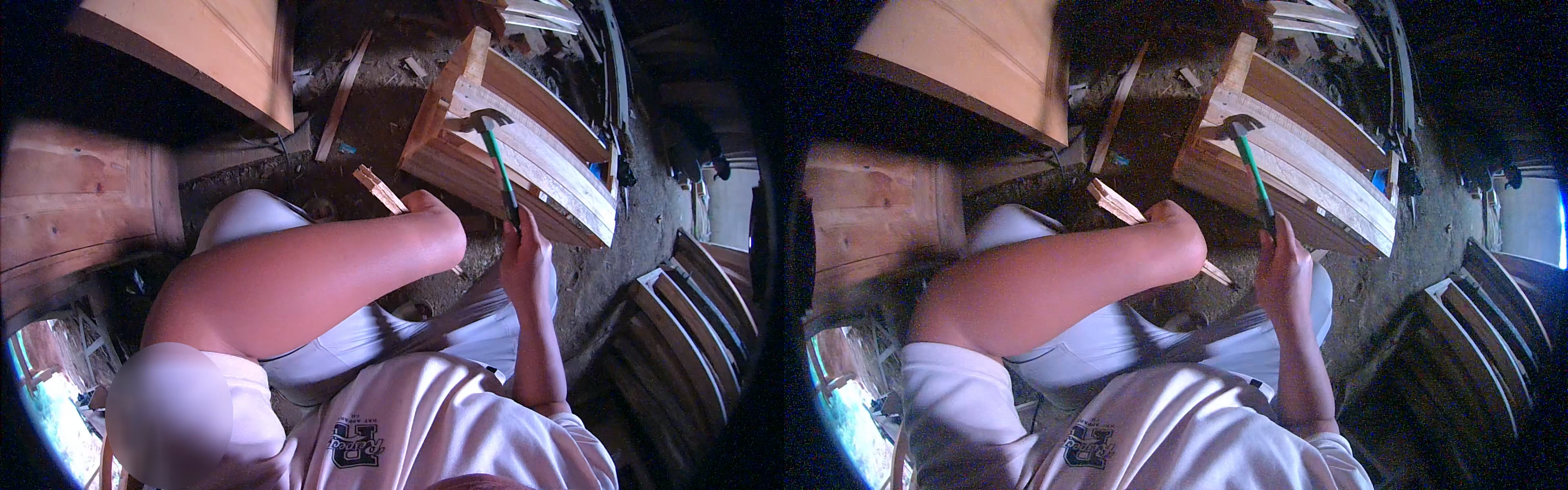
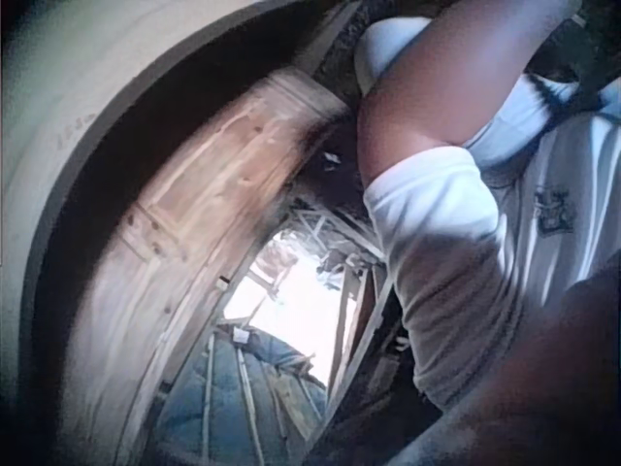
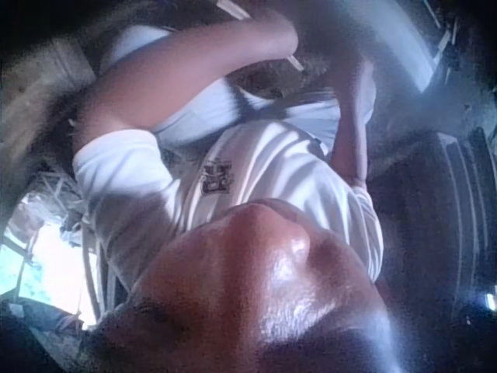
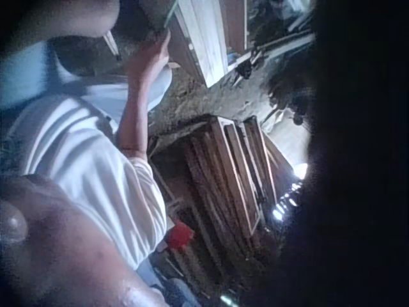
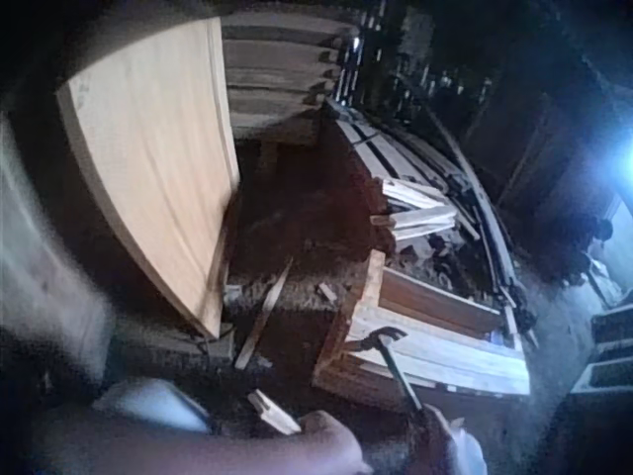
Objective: The person uses a hand saw to cut a wooden plank, then assembles a small wooden box by fitting planks into a frame and securing them with a hammer. The person sits on the ground during assembly and adjusts the planks to fit.
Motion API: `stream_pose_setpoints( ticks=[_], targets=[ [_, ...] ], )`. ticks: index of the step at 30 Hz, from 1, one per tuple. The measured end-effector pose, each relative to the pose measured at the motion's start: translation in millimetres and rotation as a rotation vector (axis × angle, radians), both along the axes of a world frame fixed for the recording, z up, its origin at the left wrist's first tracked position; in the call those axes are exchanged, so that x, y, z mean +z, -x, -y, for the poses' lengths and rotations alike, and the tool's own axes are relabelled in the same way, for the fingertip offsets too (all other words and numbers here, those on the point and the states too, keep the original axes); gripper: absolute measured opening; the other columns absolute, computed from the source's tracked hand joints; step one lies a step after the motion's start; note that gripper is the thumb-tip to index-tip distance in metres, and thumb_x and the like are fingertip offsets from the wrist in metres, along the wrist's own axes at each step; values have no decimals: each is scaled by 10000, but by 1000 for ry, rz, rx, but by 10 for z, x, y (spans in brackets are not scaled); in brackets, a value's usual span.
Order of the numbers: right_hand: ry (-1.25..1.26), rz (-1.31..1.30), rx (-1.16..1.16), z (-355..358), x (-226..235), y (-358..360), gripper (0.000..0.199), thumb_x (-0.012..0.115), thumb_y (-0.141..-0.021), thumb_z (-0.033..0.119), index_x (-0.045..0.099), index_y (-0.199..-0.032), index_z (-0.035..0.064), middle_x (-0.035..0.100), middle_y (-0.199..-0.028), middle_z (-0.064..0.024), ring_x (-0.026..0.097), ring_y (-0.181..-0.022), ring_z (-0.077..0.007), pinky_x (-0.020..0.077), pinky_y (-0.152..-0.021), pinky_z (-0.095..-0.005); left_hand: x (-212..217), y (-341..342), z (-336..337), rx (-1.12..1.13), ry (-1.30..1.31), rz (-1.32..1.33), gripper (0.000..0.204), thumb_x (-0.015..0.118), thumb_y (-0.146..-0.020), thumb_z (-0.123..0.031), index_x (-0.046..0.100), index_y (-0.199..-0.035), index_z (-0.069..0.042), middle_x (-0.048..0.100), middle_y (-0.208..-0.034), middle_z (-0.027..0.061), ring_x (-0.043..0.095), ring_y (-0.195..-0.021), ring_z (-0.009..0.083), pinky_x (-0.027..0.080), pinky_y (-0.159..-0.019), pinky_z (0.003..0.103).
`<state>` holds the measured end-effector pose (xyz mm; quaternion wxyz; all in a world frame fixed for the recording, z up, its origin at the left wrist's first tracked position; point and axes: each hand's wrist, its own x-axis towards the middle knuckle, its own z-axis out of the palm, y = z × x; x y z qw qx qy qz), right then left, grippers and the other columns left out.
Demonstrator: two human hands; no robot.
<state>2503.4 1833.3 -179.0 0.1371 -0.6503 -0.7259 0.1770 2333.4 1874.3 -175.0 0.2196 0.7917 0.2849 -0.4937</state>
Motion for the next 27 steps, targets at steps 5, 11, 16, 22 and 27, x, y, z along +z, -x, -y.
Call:
stream_pose_setpoints(
  ticks=[5, 11, 16, 22, 27],
  targets=[
    [-147, -119, -74, 33, 223, -23, 315, 612, -1003, 124, 577, -1297, 17, 641, -747, -198, 604, -613, -253, 492, -598, -398, -279, -9, 57, 115, 10, -44, 279, 744, -841, -266, 783, -1113, -217, 760, -1035, -4, 729, -913, 217, 589, -782, 469],
    [-301, -74, -1, 105, 55, -43, 346, 605, -999, 89, 563, -1339, 38, 678, -822, -220, 669, -681, -354, 522, -638, -449, -888, -87, 103, 154, 61, -91, 286, 741, -843, -270, 781, -1120, -210, 758, -1024, -4, 726, -906, 204, 588, -783, 463],
    [33, 25, -11, 43, -114, -12, 341, 621, -985, 82, 572, -1321, 47, 675, -822, -263, 692, -732, -415, 525, -658, -468, -28, 19, 82, -74, 44, -7, 311, 741, -844, -271, 773, -1148, -212, 753, -1049, 5, 717, -944, 192, 585, -797, 455],
    [-91, -31, -18, 30, 85, 13, 334, 646, -987, 144, 585, -1295, 32, 675, -806, -228, 683, -674, -312, 524, -623, -395, -548, -44, 106, 73, 124, -61, 320, 734, -855, -262, 763, -1171, -219, 747, -1086, 10, 699, -1010, 191, 577, -821, 442],
    [-236, -478, -233, 140, 286, 57, 316, 632, -994, 135, 590, -1299, 64, 719, -895, -158, 678, -673, -253, 538, -646, -353, -784, -54, 75, 323, 96, -113, 300, 711, -865, -271, 767, -1157, -227, 753, -1075, 1, 702, -996, 172, 574, -842, 444]
  ],
)
